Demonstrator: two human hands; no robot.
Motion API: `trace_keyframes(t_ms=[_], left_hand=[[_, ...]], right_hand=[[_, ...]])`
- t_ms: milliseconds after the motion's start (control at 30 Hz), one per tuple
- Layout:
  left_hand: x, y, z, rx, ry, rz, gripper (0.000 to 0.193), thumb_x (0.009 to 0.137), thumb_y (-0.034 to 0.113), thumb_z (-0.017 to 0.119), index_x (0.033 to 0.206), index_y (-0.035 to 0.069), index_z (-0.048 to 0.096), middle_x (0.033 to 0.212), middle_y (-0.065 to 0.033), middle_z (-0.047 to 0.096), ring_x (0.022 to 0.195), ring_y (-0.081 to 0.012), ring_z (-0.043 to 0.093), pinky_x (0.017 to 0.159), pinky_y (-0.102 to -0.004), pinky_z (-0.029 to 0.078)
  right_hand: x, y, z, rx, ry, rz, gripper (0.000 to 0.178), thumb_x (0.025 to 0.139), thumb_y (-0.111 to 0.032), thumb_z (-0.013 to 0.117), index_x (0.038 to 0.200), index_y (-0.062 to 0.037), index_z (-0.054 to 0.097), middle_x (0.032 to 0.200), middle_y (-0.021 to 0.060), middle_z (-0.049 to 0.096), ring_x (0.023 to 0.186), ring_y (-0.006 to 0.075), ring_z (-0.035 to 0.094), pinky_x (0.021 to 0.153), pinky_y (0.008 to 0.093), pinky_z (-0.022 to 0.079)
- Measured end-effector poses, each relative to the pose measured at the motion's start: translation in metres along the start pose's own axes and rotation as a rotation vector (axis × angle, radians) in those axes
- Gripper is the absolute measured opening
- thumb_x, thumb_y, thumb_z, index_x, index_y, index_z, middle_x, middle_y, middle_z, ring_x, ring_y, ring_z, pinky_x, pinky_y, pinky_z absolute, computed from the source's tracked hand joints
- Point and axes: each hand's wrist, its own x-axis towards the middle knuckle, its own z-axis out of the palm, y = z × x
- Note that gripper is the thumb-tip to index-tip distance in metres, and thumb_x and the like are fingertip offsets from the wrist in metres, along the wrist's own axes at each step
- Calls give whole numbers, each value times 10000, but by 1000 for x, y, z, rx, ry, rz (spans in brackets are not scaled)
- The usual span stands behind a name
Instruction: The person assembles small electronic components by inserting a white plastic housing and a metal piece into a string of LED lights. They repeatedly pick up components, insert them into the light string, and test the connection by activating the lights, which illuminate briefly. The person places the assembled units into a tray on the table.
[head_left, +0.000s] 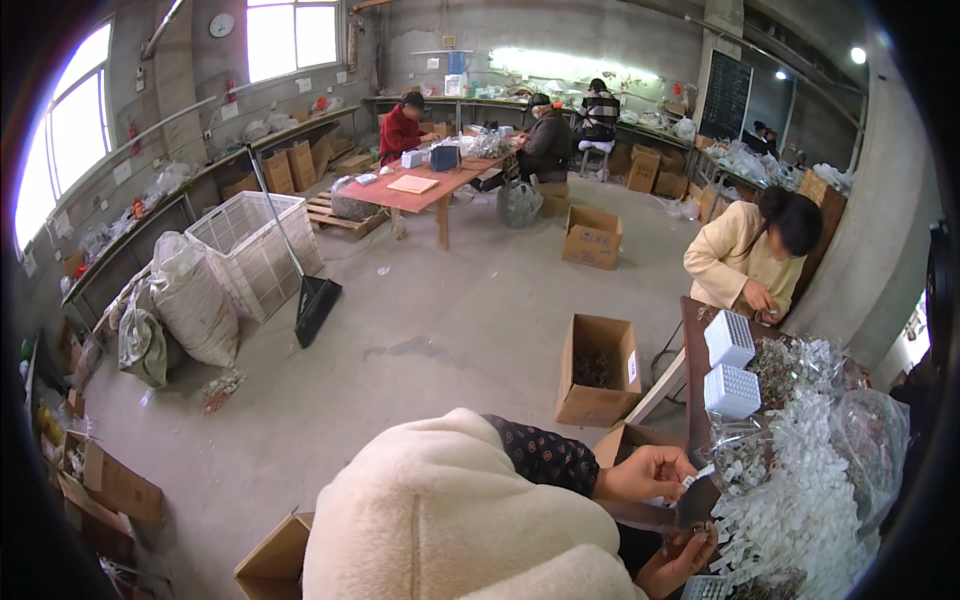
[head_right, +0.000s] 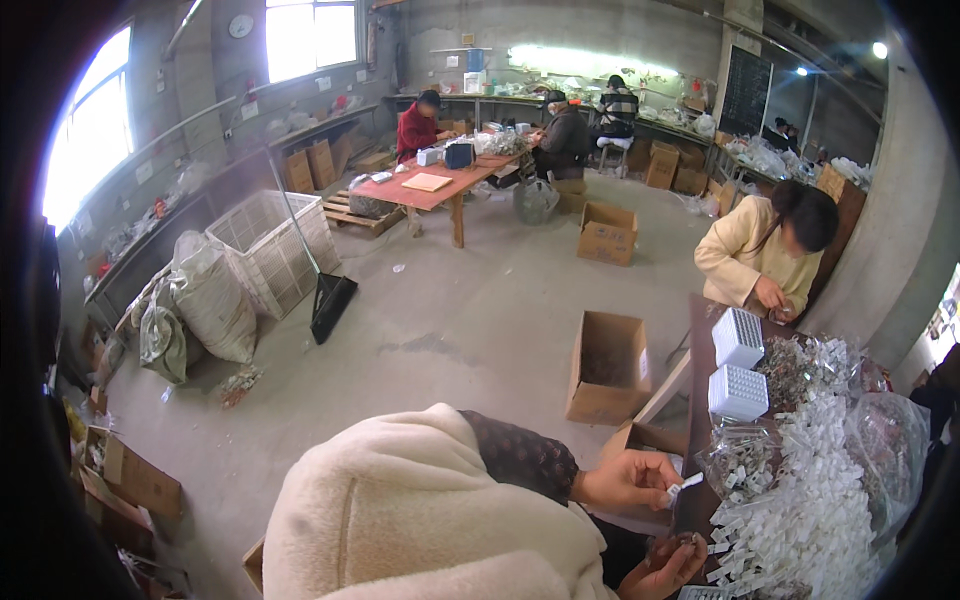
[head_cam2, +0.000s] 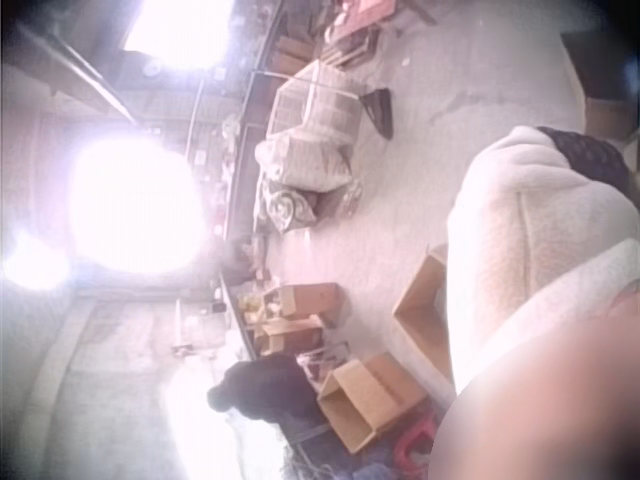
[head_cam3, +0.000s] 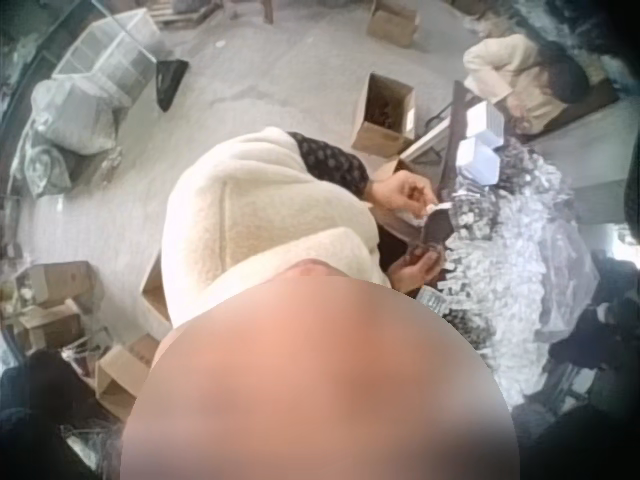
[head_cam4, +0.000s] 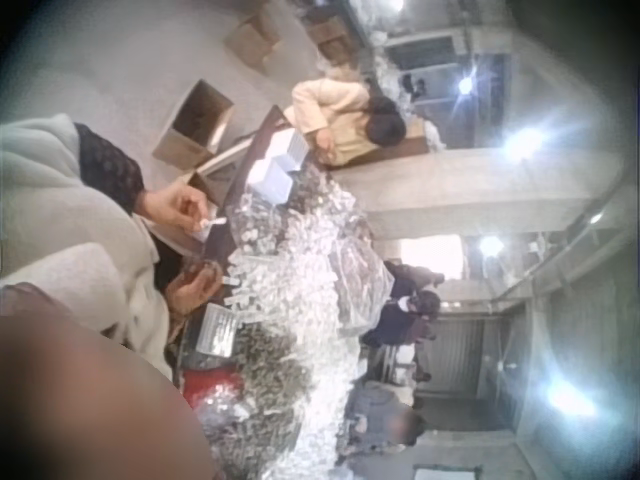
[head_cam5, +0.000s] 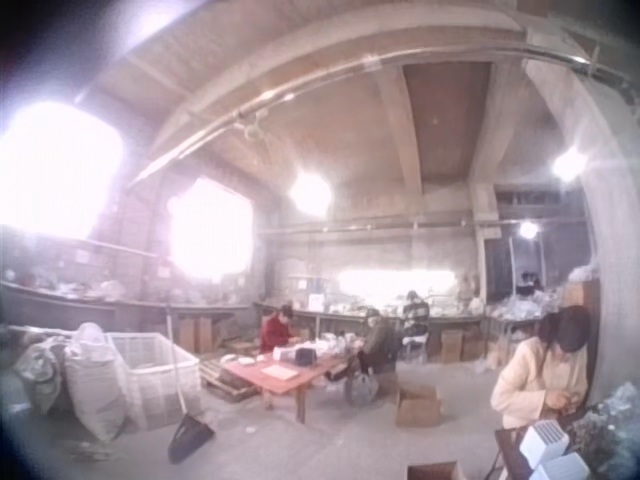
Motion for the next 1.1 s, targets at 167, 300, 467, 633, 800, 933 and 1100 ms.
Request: trace_keyframes(t_ms=[167,300,467,633,800,933,1100], left_hand=[[3,-4,18,-4,-21,-65,274,921,13,680,1184,16,602,920,-11,664,805,-65,630,735,-214,535],[4,-5,22,35,-22,-78,274,921,3,674,1185,13,602,914,-19,662,786,-66,629,724,-214,535],[3,-5,21,34,1,-90,278,917,-6,675,1184,9,601,917,-28,662,777,-74,631,709,-216,534],[4,-8,22,63,2,-127,281,908,-39,666,1178,6,600,924,-29,661,798,-83,634,711,-234,536],[-1,-26,23,-159,-70,-80,230,915,1,690,1135,38,634,1002,-45,692,863,-94,653,716,-255,551],[4,-29,13,-211,-173,-165,269,933,-26,640,1177,61,567,1010,-129,677,897,-210,702,749,-355,630],[28,-42,41,100,-317,-293,181,962,26,605,1140,47,578,972,-141,683,802,-207,681,692,-348,590]], right_hand=[[-8,3,-9,236,88,136,260,1015,-232,568,1203,-53,560,748,34,572,556,82,415,513,234,349],[-7,14,-14,131,76,100,259,1017,-247,558,1208,-72,563,732,28,573,546,70,400,494,234,340],[-8,17,-19,90,-39,89,258,1017,-238,551,1218,-77,565,765,38,613,577,80,459,501,231,358],[-10,4,-20,192,-108,149,277,1008,-246,572,1236,-89,565,852,86,669,610,121,493,579,255,446],[-29,-19,-27,-33,15,-165,177,986,-153,526,1075,0,529,742,52,533,579,101,453,519,252,379],[-55,-41,-42,197,174,38,164,941,-57,601,1083,24,622,696,50,581,510,98,493,436,236,355],[-103,-63,-88,79,681,-4,164,967,-59,620,1118,-4,649,718,18,599,572,68,534,489,214,405]])
